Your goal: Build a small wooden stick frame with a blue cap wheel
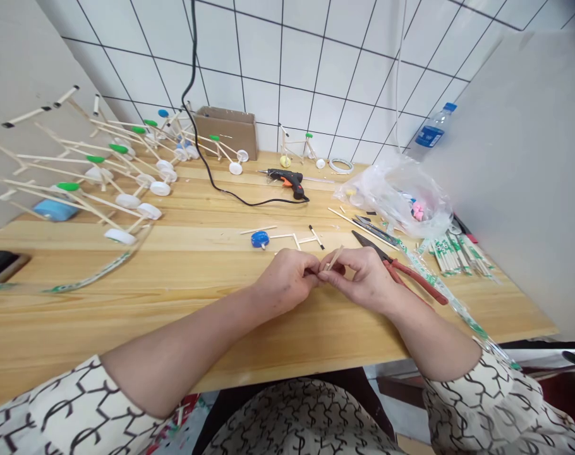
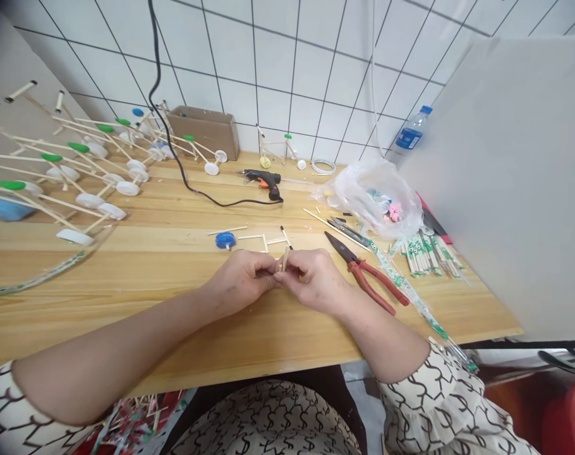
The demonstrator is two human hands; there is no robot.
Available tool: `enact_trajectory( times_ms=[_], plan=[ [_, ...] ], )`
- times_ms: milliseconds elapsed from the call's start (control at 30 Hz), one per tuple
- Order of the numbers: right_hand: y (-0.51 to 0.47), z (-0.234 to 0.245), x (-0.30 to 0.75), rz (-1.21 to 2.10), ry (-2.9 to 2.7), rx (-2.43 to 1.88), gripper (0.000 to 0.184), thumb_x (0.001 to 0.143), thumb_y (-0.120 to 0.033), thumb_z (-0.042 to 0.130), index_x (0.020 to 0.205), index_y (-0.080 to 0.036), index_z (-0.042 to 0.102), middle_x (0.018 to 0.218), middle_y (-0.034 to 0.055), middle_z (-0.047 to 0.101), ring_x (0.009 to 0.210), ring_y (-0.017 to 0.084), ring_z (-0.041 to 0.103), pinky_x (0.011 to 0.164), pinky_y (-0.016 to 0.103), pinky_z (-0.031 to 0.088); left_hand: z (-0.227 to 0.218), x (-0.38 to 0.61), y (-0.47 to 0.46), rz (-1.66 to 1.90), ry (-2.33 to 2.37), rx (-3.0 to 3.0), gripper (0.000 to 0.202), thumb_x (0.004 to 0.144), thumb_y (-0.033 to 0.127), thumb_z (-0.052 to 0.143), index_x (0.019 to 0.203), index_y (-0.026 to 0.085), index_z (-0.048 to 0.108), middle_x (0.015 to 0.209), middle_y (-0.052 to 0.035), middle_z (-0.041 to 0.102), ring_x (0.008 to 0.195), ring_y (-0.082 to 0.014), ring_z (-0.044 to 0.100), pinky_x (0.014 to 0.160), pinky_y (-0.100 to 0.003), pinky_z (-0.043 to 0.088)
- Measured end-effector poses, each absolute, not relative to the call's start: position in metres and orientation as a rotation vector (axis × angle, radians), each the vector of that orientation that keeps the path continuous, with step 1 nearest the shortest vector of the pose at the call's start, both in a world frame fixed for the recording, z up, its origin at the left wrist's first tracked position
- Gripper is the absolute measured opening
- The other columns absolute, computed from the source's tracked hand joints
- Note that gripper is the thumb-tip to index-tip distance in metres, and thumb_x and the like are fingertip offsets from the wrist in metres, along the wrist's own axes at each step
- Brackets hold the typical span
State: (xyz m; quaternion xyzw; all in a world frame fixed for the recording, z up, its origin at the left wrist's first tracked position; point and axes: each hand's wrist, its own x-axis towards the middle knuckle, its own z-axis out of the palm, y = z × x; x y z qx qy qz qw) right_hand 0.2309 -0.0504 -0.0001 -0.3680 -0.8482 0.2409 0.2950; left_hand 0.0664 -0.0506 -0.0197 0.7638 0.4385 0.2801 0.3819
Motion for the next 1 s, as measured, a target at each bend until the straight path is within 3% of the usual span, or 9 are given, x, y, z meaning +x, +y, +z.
enact_trajectory(
  times_ms=[367, 633, 1000],
  plan=[
    [-0.0479, -0.0014, 0.2318, 0.75, -2.234, -0.995, 0.008, 0.076, -0.016, 0.058, 0.069, -0.014, 0.062, 0.066, 0.0038, 0.065, 0.059, 0.012, 0.056, 0.055, 0.023, 0.043, -0.0156, 0.0675, -0.0542, 0.755, 1.16, 2.011, 0.017, 0.071, 0.012, 0.053, 0.055, 0.013, 0.06, 0.049, 0.0039, 0.05, 0.05, -0.0084, 0.041, 0.049, -0.019, 0.031],
    [-0.0491, 0.0055, 0.2325, 0.758, -2.237, -1.011, 0.008, 0.075, -0.017, 0.059, 0.069, -0.014, 0.063, 0.066, 0.0033, 0.065, 0.058, 0.012, 0.055, 0.054, 0.023, 0.042, -0.0153, 0.0674, -0.0553, 0.772, 1.128, 2.019, 0.017, 0.074, 0.014, 0.052, 0.062, 0.013, 0.062, 0.057, 0.001, 0.059, 0.055, -0.0102, 0.048, 0.052, -0.02, 0.035],
    [-0.0485, 0.0073, 0.2329, 0.746, -2.208, -1.004, 0.016, 0.077, -0.022, 0.058, 0.064, -0.014, 0.06, 0.062, 0.004, 0.065, 0.052, 0.011, 0.053, 0.051, 0.023, 0.042, -0.0165, 0.0686, -0.0547, 0.728, 1.143, 2.005, 0.016, 0.074, 0.014, 0.051, 0.065, 0.013, 0.064, 0.058, 0.0006, 0.06, 0.056, -0.0109, 0.05, 0.053, -0.02, 0.036]
  ],
)
